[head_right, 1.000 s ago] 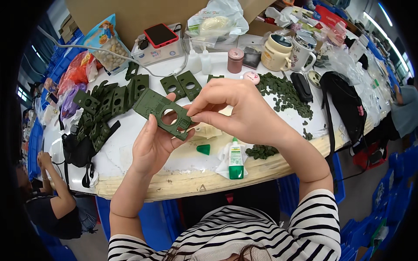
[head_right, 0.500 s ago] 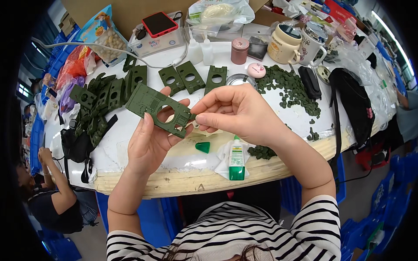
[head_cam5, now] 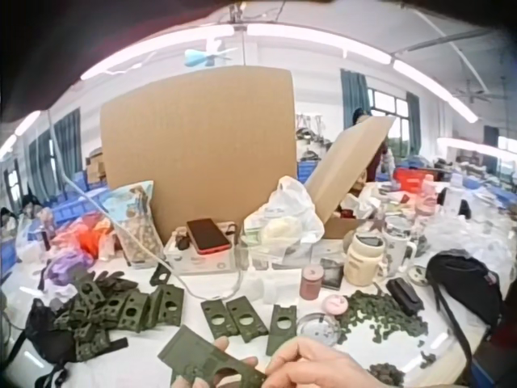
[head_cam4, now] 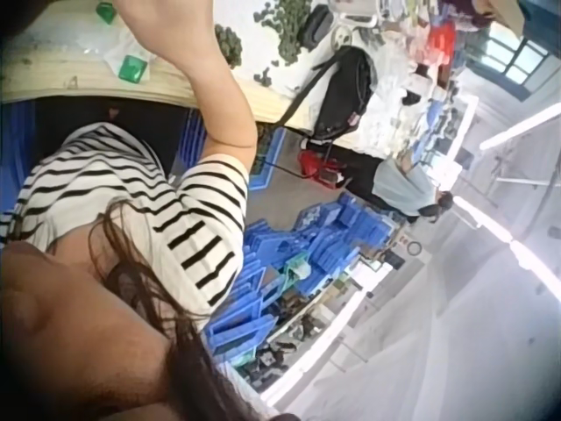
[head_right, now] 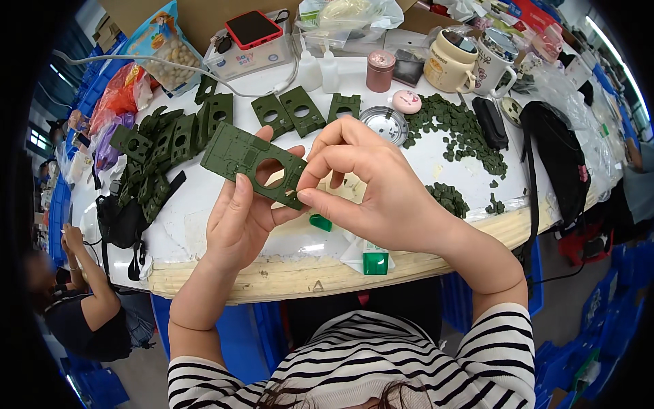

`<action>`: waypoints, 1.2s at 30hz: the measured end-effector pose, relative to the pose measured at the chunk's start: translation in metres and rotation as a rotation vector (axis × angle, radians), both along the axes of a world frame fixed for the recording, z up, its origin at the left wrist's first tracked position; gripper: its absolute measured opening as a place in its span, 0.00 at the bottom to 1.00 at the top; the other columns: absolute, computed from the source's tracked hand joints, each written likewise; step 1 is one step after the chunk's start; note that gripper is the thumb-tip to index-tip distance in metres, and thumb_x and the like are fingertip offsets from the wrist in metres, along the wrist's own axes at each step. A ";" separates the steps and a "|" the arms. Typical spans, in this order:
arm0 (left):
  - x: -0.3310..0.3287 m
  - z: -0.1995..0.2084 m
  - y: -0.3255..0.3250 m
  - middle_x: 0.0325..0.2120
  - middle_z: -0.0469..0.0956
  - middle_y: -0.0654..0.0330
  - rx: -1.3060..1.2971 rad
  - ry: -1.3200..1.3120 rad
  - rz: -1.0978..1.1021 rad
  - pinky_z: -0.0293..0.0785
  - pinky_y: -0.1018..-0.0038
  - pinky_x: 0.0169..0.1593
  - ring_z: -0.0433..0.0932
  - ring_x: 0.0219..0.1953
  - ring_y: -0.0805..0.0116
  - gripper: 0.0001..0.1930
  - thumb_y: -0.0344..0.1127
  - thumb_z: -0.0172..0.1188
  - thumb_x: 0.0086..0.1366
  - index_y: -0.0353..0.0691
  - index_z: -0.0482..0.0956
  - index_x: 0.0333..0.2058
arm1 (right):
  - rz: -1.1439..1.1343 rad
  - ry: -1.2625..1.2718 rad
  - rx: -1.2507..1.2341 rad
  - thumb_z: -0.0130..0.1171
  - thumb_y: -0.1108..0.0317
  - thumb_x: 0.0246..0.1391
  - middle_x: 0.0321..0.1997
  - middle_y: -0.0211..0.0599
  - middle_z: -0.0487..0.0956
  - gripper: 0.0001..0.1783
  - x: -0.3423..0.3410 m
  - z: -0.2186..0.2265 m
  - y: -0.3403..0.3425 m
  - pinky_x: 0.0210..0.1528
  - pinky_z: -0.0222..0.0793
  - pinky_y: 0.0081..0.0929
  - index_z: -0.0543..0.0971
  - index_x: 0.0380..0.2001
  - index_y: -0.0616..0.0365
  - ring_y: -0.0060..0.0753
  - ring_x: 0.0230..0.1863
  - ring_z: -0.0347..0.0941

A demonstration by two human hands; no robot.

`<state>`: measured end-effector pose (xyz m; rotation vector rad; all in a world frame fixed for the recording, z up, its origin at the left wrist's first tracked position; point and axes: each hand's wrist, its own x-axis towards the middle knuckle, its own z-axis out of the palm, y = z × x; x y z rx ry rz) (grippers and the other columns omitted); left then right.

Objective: Applying glue to plastic toy tank bodies and attaching small decorative or functional components.

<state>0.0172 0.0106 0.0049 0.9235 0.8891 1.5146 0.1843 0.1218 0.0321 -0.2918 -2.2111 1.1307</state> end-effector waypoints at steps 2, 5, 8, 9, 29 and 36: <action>0.000 -0.001 0.000 0.59 0.59 0.48 0.008 0.008 -0.003 0.71 0.58 0.56 0.67 0.58 0.56 0.27 0.46 0.30 0.72 0.43 0.42 0.66 | -0.015 0.008 0.032 0.64 0.72 0.43 0.36 0.34 0.70 0.04 -0.001 -0.002 0.000 0.44 0.65 0.26 0.78 0.24 0.58 0.31 0.40 0.68; -0.004 -0.003 -0.001 0.61 0.55 0.48 0.021 -0.028 -0.080 0.69 0.60 0.57 0.65 0.59 0.59 0.29 0.45 0.34 0.72 0.44 0.37 0.66 | -0.015 -0.017 0.051 0.65 0.71 0.41 0.39 0.34 0.70 0.05 -0.001 -0.003 0.000 0.49 0.62 0.29 0.78 0.23 0.57 0.32 0.44 0.67; -0.004 -0.004 -0.002 0.61 0.56 0.49 0.016 -0.017 -0.092 0.69 0.61 0.57 0.65 0.59 0.59 0.30 0.45 0.35 0.72 0.44 0.36 0.66 | -0.007 -0.049 0.063 0.65 0.73 0.41 0.41 0.34 0.70 0.05 -0.001 -0.002 0.000 0.51 0.60 0.27 0.78 0.24 0.57 0.30 0.47 0.66; -0.004 -0.004 -0.002 0.61 0.56 0.49 0.013 -0.016 -0.094 0.69 0.61 0.57 0.65 0.59 0.59 0.30 0.45 0.35 0.72 0.44 0.36 0.66 | -0.005 -0.059 0.059 0.65 0.73 0.42 0.41 0.34 0.70 0.05 -0.001 -0.002 0.000 0.52 0.60 0.28 0.78 0.24 0.57 0.30 0.47 0.66; 0.001 -0.002 -0.001 0.59 0.58 0.47 0.007 0.032 -0.043 0.70 0.56 0.56 0.65 0.59 0.54 0.30 0.48 0.33 0.72 0.43 0.39 0.66 | -0.036 -0.017 0.039 0.64 0.70 0.41 0.38 0.36 0.71 0.06 -0.006 -0.010 -0.001 0.48 0.62 0.32 0.76 0.21 0.58 0.37 0.44 0.67; 0.002 -0.002 -0.001 0.60 0.57 0.46 0.016 0.043 -0.052 0.70 0.55 0.56 0.64 0.59 0.53 0.30 0.48 0.33 0.72 0.43 0.40 0.66 | -0.038 0.009 0.079 0.64 0.72 0.40 0.36 0.35 0.71 0.06 -0.007 -0.012 0.000 0.46 0.63 0.31 0.76 0.22 0.58 0.37 0.44 0.67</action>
